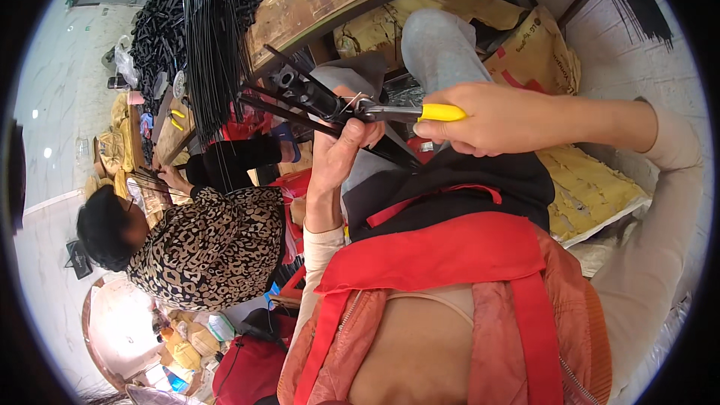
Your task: Assembling industrial brushes by grouping bundles of black bristles, inserting them into a metal base, and using pliers for finishing.
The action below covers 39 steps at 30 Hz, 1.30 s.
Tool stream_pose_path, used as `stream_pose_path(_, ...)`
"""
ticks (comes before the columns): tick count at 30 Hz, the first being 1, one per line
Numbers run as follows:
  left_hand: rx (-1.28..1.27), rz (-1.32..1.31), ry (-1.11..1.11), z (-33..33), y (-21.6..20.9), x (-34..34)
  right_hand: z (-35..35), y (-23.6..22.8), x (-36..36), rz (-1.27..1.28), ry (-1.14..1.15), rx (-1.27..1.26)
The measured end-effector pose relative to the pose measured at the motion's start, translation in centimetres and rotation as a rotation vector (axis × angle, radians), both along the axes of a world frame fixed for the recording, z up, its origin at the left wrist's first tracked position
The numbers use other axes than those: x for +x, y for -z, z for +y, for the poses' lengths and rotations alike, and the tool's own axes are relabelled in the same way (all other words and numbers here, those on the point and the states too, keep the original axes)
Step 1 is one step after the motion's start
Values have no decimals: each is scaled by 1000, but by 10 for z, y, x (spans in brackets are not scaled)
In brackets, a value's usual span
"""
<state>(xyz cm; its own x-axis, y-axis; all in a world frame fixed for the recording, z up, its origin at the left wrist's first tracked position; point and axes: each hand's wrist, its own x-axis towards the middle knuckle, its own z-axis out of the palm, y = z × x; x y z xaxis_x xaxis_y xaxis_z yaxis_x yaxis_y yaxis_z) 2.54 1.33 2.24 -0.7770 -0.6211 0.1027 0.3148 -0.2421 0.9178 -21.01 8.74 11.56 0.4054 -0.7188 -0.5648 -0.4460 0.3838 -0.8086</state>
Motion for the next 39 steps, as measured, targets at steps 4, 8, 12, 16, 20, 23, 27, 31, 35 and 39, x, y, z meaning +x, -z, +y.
stream_pose_path(4,-69,-113,-54,5,-12,-6,-25,-54,-6,120,-85,191)
stream_pose_path(8,-44,-102,-119,7,-27,-5,-35,-66,5,371,-218,146)
stream_pose_path(12,-45,-72,-175,-4,-26,3,-15,1,10,138,-132,-365)
stream_pose_path(16,35,57,-255,-5,-14,14,-15,11,25,514,-125,-673)
stream_pose_path(20,-25,23,-197,-12,-8,13,-29,35,19,620,-54,-1232)
stream_pose_path(23,17,52,-191,-19,-1,11,-36,42,15,661,-52,-1271)
stream_pose_path(27,60,89,-155,-30,10,13,-44,47,13,762,-54,-1298)
stream_pose_path(31,85,96,-124,-40,19,15,-59,66,14,754,-27,-1273)
stream_pose_path(35,70,65,-164,-49,31,17,-64,78,25,683,-3,-1273)
stream_pose_path(39,100,87,-140,-53,38,20,-73,89,30,637,31,-1289)
